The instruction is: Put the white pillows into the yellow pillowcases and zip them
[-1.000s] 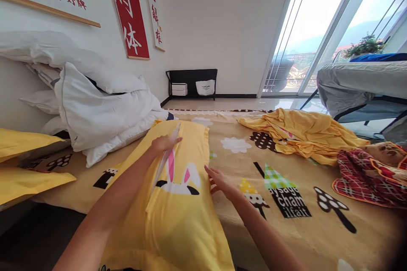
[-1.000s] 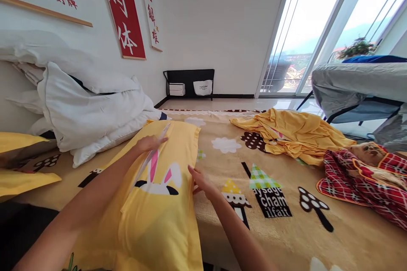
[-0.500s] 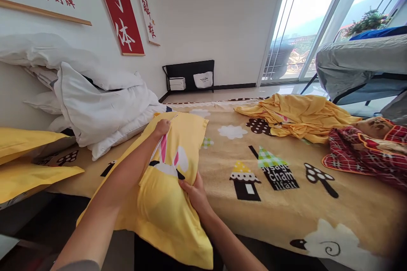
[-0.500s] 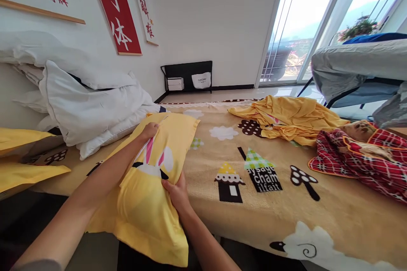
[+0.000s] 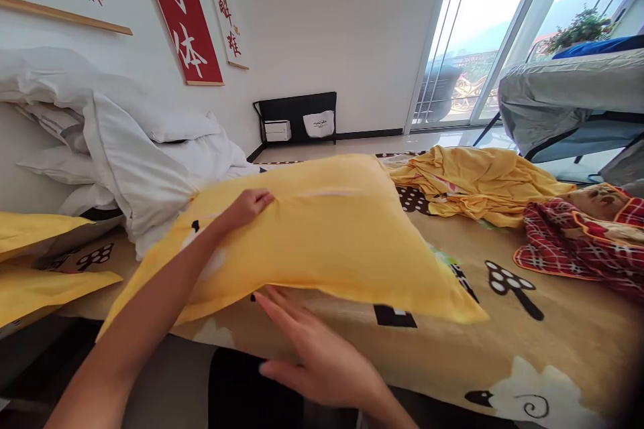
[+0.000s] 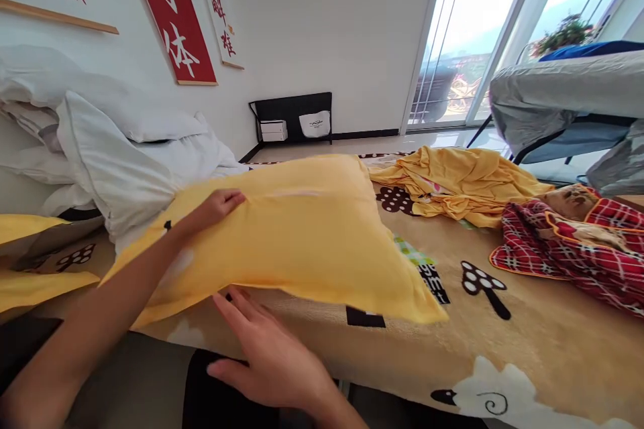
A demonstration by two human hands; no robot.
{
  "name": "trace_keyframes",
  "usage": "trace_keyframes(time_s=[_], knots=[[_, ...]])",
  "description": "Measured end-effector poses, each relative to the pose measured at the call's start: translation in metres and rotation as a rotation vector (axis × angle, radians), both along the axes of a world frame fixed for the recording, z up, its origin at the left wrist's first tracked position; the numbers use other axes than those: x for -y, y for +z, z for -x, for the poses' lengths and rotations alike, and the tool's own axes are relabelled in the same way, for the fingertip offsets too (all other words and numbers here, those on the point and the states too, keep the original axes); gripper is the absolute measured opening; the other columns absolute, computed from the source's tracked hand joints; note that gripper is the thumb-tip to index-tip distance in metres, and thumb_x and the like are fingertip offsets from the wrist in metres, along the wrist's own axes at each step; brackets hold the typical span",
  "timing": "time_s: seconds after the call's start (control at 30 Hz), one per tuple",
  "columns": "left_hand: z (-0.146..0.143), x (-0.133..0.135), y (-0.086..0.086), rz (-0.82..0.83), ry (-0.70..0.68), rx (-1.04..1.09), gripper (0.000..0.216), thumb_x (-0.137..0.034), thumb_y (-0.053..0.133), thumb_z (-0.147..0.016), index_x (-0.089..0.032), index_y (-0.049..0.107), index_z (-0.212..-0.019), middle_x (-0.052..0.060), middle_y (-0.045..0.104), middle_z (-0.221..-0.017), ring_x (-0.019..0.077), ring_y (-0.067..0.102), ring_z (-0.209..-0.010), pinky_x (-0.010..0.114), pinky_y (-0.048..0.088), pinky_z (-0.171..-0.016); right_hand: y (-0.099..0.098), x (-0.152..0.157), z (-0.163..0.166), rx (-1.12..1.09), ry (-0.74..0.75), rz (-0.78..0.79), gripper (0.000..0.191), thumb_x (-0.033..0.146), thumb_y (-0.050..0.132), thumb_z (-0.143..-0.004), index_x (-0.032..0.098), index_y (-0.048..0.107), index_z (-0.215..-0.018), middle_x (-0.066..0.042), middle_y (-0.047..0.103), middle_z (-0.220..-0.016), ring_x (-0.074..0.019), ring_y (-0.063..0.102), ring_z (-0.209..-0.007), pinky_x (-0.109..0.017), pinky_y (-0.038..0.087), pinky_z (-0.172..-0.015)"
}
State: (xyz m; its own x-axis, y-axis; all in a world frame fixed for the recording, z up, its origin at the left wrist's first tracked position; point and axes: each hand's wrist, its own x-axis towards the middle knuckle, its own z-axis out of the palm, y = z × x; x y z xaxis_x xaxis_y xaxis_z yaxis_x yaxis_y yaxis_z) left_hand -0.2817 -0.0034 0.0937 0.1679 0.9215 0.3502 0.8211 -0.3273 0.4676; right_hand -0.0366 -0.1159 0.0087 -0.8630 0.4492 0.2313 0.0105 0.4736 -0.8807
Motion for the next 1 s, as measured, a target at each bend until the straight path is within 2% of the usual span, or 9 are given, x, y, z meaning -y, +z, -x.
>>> trace_keyframes(time_s=[0.1, 0.2, 0.33, 0.47, 0.57, 0.63, 0.8, 0.87, 1.0], knots=[[-0.009, 0.004, -0.083, 0.088, -0.048, 0.031, 0.037, -0.045, 0.037, -0.091, -0.019, 0.042, -0.065, -0.001, 0.050, -0.064, 0.0132, 0.045, -0.063, 0.025, 0.035, -0.062, 0.004, -0.019, -0.069, 0.242, -0.097, -0.195, 0.064, 0.046, 0.060, -0.087, 0.031, 0.039, -0.145, -0.005, 0.034, -0.152, -0.0261, 0.030, -0.141, -0.047, 0.023, -0.116], [-0.013, -0.002, -0.116, 0.055, 0.002, 0.099, 0.037, -0.045, 0.035, -0.092, -0.020, 0.040, -0.066, 0.000, 0.050, -0.065, 0.0143, 0.047, -0.065, 0.027, 0.036, -0.064, 0.006, -0.054, -0.111, 0.318, -0.376, -0.260, 0.047, 0.047, 0.051, -0.090, 0.025, 0.056, -0.132, -0.007, 0.059, -0.132, -0.0238, 0.055, -0.121, -0.040, 0.042, -0.104], [-0.009, -0.010, -0.101, 0.100, -0.070, 0.080, 0.037, -0.045, 0.037, -0.091, -0.019, 0.042, -0.066, 0.000, 0.051, -0.066, 0.0151, 0.048, -0.065, 0.028, 0.037, -0.064, 0.011, -0.121, -0.120, 0.286, -0.764, -0.405, 0.038, 0.047, 0.044, -0.092, 0.023, 0.069, -0.107, -0.007, 0.072, -0.102, -0.0218, 0.067, -0.092, -0.036, 0.053, -0.082], [-0.002, -0.002, -0.088, 0.063, -0.066, -0.021, 0.031, -0.042, 0.038, -0.093, -0.019, 0.051, -0.077, 0.003, 0.058, -0.078, 0.0172, 0.054, -0.073, 0.029, 0.042, -0.069, -0.014, -0.163, -0.089, 0.430, -0.921, -0.609, 0.048, 0.045, 0.042, -0.092, 0.020, 0.057, -0.129, -0.012, 0.056, -0.135, -0.0290, 0.050, -0.125, -0.045, 0.042, -0.101], [0.018, 0.005, -0.087, -0.062, 0.061, -0.174, 0.028, -0.040, 0.041, -0.091, -0.018, 0.058, -0.096, 0.010, 0.062, -0.105, 0.0234, 0.055, -0.100, 0.037, 0.042, -0.089, -0.046, -0.164, -0.071, 0.621, -0.970, -0.665, 0.057, 0.045, 0.032, -0.095, 0.018, 0.037, -0.146, -0.013, 0.033, -0.152, -0.0297, 0.028, -0.141, -0.049, 0.028, -0.110], [0.037, 0.009, -0.083, -0.051, 0.169, -0.263, 0.035, -0.041, 0.044, -0.089, -0.019, 0.058, -0.112, 0.013, 0.055, -0.128, 0.0279, 0.047, -0.121, 0.044, 0.034, -0.101, -0.055, -0.156, -0.071, 0.674, -0.980, -0.692, 0.057, 0.044, 0.026, -0.097, 0.020, 0.032, -0.148, -0.012, 0.029, -0.154, -0.0271, 0.023, -0.143, -0.047, 0.025, -0.111], [0.059, 0.009, -0.070, 0.222, 0.114, -0.346, 0.055, -0.045, 0.051, -0.083, -0.026, 0.048, -0.135, 0.008, 0.044, -0.147, 0.0278, 0.038, -0.133, 0.043, 0.028, -0.107, -0.014, -0.150, -0.071, 0.820, -0.869, -0.660, 0.054, 0.050, 0.025, -0.098, 0.015, 0.056, -0.124, -0.017, 0.059, -0.127, -0.0304, 0.052, -0.121, -0.046, 0.036, -0.097], [0.049, 0.003, -0.068, 0.158, 0.200, -0.389, 0.050, -0.034, 0.054, -0.080, -0.023, 0.055, -0.128, 0.010, 0.051, -0.140, 0.0286, 0.045, -0.128, 0.043, 0.031, -0.103, 0.007, -0.155, -0.053, 0.858, -0.868, -0.652, 0.053, 0.052, 0.030, -0.096, 0.012, 0.061, -0.111, -0.019, 0.064, -0.113, -0.0311, 0.058, -0.107, -0.045, 0.037, -0.090], [0.020, -0.018, -0.061, -0.008, 0.319, -0.435, 0.026, -0.022, 0.047, -0.083, -0.018, 0.068, -0.096, 0.012, 0.069, -0.109, 0.0274, 0.059, -0.105, 0.038, 0.039, -0.089, 0.025, -0.166, -0.004, 0.783, -0.783, -0.725, 0.044, 0.042, 0.045, -0.092, 0.019, 0.050, -0.129, -0.014, 0.058, -0.127, -0.0252, 0.053, -0.114, -0.036, 0.035, -0.089]])
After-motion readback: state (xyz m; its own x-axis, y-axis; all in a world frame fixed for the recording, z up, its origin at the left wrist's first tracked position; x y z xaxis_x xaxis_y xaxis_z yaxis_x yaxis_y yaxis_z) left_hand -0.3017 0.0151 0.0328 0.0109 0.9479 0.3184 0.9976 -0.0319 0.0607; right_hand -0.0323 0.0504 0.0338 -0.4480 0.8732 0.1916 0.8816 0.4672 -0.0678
